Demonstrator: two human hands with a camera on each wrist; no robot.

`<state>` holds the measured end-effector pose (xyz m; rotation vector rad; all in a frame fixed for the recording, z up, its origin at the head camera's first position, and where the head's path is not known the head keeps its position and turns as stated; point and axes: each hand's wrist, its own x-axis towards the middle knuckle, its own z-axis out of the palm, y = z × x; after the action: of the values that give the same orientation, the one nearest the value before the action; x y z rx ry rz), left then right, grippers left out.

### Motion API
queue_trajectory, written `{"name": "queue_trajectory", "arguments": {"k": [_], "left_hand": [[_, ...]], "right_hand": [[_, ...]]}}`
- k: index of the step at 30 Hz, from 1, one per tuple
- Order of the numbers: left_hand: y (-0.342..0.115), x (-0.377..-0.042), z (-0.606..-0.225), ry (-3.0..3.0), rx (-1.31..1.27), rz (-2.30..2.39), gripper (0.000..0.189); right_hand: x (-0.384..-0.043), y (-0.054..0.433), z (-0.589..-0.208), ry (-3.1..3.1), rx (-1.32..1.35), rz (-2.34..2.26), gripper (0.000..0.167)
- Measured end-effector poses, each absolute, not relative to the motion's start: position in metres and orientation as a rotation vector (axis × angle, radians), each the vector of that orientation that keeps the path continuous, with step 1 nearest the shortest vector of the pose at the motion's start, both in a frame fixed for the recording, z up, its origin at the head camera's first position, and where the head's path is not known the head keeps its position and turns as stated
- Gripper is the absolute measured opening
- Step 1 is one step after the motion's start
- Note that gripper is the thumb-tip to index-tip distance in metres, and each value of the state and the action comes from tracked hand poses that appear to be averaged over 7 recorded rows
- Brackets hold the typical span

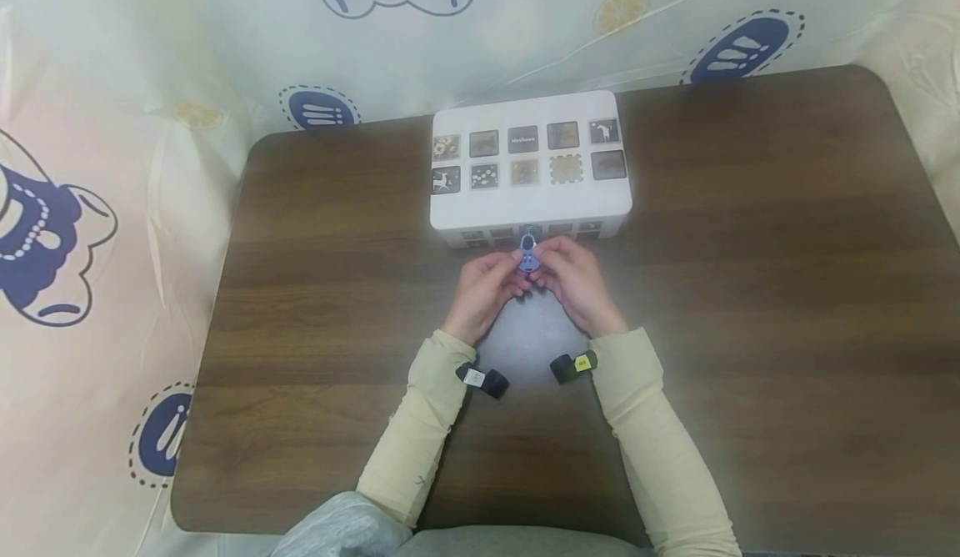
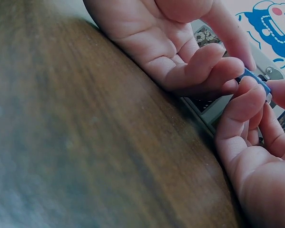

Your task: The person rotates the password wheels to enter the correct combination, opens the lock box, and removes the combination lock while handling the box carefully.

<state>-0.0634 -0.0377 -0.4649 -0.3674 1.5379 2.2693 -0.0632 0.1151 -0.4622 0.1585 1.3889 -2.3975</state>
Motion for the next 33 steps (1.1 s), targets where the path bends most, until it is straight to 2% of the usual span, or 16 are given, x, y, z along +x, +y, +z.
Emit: {"name": "queue_trajectory", "arguments": {"k": [33], "left_hand": [[-0.0381,-0.0624,-0.4681,1.592,-0.299,2.279,0.024]], "right_hand": [[-0.0643,0.1158,-0.4622,1.368,0.186,-2.389,0.011]]}}
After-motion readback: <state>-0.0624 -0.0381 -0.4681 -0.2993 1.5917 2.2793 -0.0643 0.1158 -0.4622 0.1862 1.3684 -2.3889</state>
